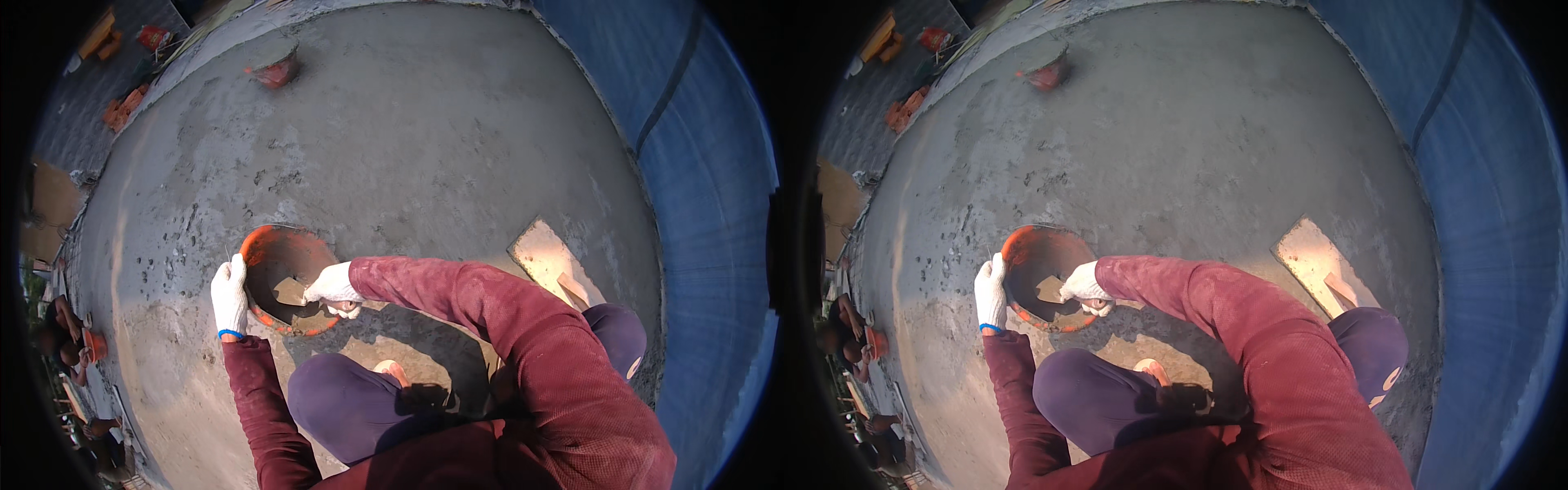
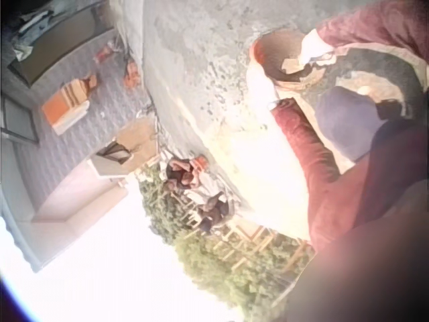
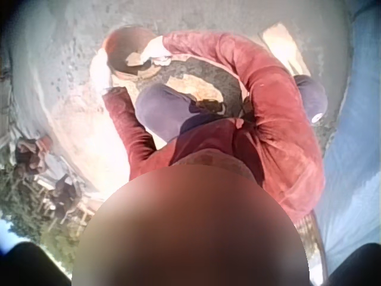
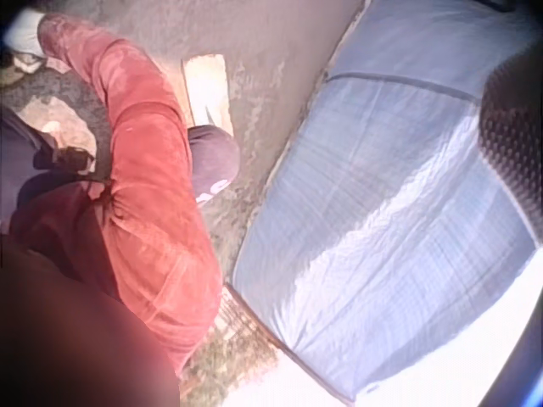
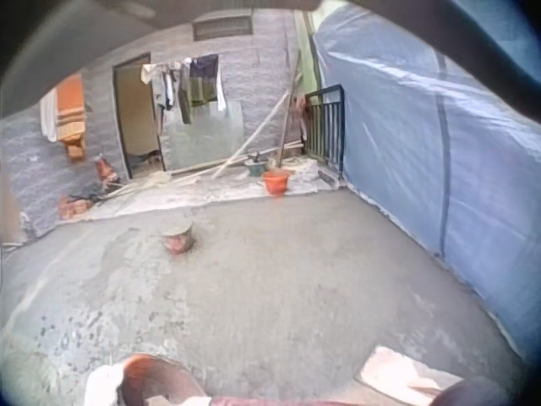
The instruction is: The person smooths a wet concrete floor using a wooden float and a trowel. They repeatedly level the surface, fill small gaps with cement from a bucket, and continue smoothing until the area appears even.
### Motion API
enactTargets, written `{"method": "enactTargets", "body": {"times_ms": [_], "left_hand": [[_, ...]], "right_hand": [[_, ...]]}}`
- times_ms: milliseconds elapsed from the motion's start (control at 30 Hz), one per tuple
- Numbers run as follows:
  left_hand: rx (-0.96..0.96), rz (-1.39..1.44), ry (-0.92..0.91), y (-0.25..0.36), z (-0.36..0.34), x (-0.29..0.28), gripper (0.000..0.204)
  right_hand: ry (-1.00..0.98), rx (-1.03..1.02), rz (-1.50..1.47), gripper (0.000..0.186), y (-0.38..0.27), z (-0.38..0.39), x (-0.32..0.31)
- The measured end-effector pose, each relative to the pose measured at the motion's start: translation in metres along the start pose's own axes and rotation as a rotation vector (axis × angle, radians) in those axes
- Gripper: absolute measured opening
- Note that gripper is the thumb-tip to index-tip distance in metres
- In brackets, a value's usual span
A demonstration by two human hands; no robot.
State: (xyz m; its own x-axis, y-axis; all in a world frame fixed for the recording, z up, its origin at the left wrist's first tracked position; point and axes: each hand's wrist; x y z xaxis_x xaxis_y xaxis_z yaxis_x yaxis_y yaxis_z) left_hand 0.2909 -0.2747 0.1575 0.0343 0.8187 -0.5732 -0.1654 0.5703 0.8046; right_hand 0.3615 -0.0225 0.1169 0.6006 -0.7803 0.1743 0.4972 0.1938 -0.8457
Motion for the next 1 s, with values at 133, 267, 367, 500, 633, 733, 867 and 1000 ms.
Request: {"method": "enactTargets", "body": {"times_ms": [133,267,367,500,633,733,867,1000], "left_hand": [[0.048,0.041,-0.159,0.021,-0.008,0.039,0.05],[0.14,-0.029,-0.254,0.04,-0.018,0.084,0.047],[0.204,-0.063,-0.316,0.051,-0.029,0.104,0.046],[0.223,0.0,-0.362,0.059,-0.024,0.12,0.049],[0.27,-0.119,-0.377,0.071,-0.017,0.137,0.053],[0.211,-0.135,-0.337,0.076,-0.018,0.14,0.057],[0.213,-0.156,-0.347,0.074,-0.012,0.131,0.057],[0.3,-0.088,-0.344,0.061,0.005,0.12,0.048]], "right_hand": [[0.328,-0.272,1.18,0.021,0.011,0.065,-0.045],[0.553,-0.24,1.41,0.028,0.024,0.081,-0.083],[0.573,-0.311,1.368,0.028,0.038,0.069,-0.091],[0.37,-0.148,1.331,0.03,0.066,0.077,-0.069],[0.204,-0.187,1.211,0.032,0.07,0.111,-0.06],[0.348,-0.116,1.297,0.034,0.044,0.121,-0.079],[0.375,0.075,1.191,0.034,0.015,0.098,-0.095],[0.166,0.146,1.138,0.038,0.033,0.071,-0.09]]}}
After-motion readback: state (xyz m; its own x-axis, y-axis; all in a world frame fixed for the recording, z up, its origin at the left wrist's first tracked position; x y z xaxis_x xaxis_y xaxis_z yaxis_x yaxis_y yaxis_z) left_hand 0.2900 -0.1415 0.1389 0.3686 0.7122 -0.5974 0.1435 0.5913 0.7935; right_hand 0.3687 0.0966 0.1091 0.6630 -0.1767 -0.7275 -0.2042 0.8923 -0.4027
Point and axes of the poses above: each hand's wrist, its own z-axis away from the middle knuckle, its own x-axis out of the palm, y = z × x, and after that the axes turned 10 degrees about -x, right-handed
